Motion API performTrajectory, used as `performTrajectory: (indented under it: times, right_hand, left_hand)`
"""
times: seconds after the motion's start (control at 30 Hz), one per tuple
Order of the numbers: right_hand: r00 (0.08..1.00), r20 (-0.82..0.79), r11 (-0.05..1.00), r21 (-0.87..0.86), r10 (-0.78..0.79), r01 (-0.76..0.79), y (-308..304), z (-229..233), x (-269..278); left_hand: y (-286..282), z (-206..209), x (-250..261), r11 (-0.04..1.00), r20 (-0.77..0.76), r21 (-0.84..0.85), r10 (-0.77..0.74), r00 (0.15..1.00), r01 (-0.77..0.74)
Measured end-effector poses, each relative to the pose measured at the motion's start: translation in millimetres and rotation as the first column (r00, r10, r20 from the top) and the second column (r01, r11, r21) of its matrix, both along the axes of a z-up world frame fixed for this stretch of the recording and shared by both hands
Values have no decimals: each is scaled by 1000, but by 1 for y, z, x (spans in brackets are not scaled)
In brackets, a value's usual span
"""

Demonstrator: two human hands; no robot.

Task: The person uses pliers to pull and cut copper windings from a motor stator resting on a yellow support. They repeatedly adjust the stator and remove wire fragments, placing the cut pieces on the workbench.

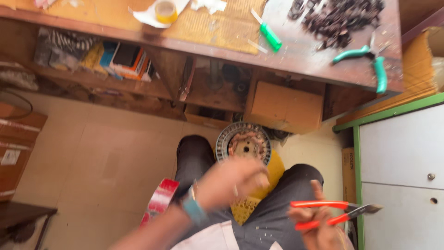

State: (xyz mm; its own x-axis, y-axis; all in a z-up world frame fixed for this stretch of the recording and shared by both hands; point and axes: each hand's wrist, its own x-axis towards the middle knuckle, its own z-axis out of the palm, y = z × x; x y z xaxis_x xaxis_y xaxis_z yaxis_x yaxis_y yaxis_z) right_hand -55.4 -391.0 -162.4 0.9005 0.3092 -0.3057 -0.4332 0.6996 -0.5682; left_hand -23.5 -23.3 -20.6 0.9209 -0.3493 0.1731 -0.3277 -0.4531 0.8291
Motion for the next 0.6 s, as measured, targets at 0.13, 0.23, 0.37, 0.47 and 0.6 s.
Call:
performTrajectory:
  times: [0.13, 0.23, 0.37, 0.47, 0.6]
  right_hand:
    - [996, -89, 989, -145, 7, -20, 18, 10, 21]
    - [997, -53, 979, -193, 52, -61, 36, 28, 57]
    - [995, -15, 968, -229, 101, -102, 51, 41, 89]
    - [995, -10, 961, -261, 95, -95, 50, 40, 90]
    - [997, -14, 940, -333, 78, -78, 38, 46, 76]
  left_hand:
    - [-68, -26, -29, 990, 61, -116, -78, 995, 85]
    - [-109, -54, -24, 988, 263, 54, 124, 957, -142]
    - [-124, -96, 2, 960, 311, 141, 190, 931, -242]
    - [-138, -122, 1, 944, 272, 233, 169, 947, -235]
    - [-147, -129, -8, 953, 137, 232, 165, 977, -193]
